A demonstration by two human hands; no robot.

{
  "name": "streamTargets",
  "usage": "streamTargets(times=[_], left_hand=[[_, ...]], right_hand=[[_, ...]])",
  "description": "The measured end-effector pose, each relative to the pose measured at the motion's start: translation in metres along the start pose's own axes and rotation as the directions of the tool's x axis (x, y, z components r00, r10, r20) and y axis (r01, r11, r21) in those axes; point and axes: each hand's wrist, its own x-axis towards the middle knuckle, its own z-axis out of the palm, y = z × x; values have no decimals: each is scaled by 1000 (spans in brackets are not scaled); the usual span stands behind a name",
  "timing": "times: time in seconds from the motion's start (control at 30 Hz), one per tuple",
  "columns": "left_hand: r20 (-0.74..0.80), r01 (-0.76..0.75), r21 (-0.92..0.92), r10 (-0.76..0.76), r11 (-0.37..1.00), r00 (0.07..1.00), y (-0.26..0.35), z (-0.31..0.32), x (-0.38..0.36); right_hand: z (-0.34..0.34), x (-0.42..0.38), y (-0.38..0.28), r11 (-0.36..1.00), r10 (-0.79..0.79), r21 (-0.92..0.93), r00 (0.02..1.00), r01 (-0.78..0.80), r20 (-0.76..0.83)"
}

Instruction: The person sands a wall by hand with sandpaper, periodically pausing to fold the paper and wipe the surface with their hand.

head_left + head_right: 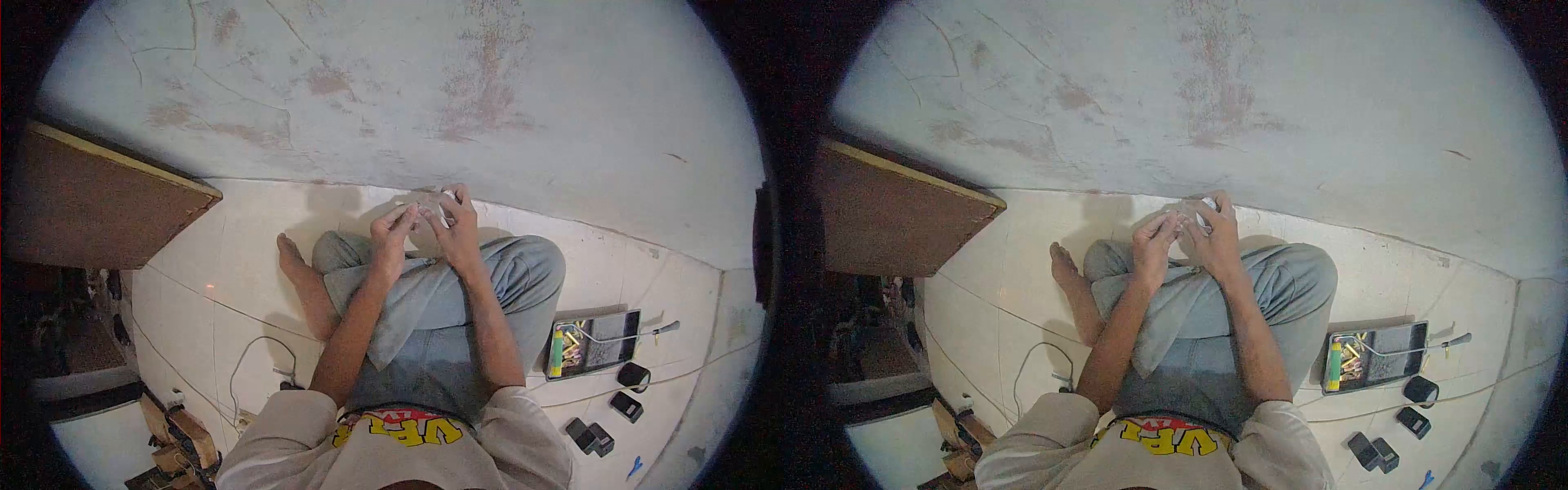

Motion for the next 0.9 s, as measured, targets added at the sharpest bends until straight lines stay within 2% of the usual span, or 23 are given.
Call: streamTargets(times=[0.07,0.13,0.2,0.27,0.3,0.37,0.4,0.47,0.5,0.53,0.57,0.6,0.67,0.73,0.77,0.83,0.9], left_hand=[[3,-25,33,25,999,1000,3,2,-1],[-12,-94,149,97,984,995,4,3,-3],[-1,-114,161,116,980,993,5,5,-3],[11,-134,173,134,976,991,6,5,-4],[21,-156,230,155,961,988,8,4,-5],[36,-178,286,175,942,984,9,6,-5],[4,-170,244,174,955,985,10,8,-4],[-26,-164,199,172,966,985,11,11,-4],[-11,-144,182,148,973,989,13,11,-4],[5,-124,165,125,978,992,14,10,-4],[7,-127,163,127,978,992,14,10,-4],[71,-116,172,105,978,992,14,9,-4],[138,-105,181,81,978,987,5,7,-2],[242,-127,185,80,974,967,-3,10,-2],[243,-127,185,80,974,967,-4,11,-2],[403,-218,245,106,945,909,-3,14,-1],[404,-160,253,46,954,914,2,15,-6]], right_hand=[[1,0,3,993,-60,-107,998,58,-24],[2,0,6,991,-77,-116,996,72,-39],[3,0,10,988,-94,-124,994,87,-53],[3,0,10,964,-154,-228,985,133,-75],[2,-1,9,964,-154,-230,985,133,-76],[-2,-1,-4,992,97,-85,995,-95,22],[0,0,-1,992,96,-86,995,-94,18],[4,1,2,991,24,136,996,-12,-87],[2,1,3,991,22,135,996,-9,-90],[-2,2,-2,914,226,353,974,-201,-31],[-5,3,-6,754,404,537,912,-377,72],[-9,3,-7,757,402,537,913,-374,68],[-15,3,-9,516,456,719,860,-465,229],[-12,4,-15,510,435,752,879,-418,193],[-9,4,-18,500,415,782,895,-373,161],[-3,4,-13,497,402,791,902,-357,154],[-1,2,-8,494,394,802,909,-337,140]])
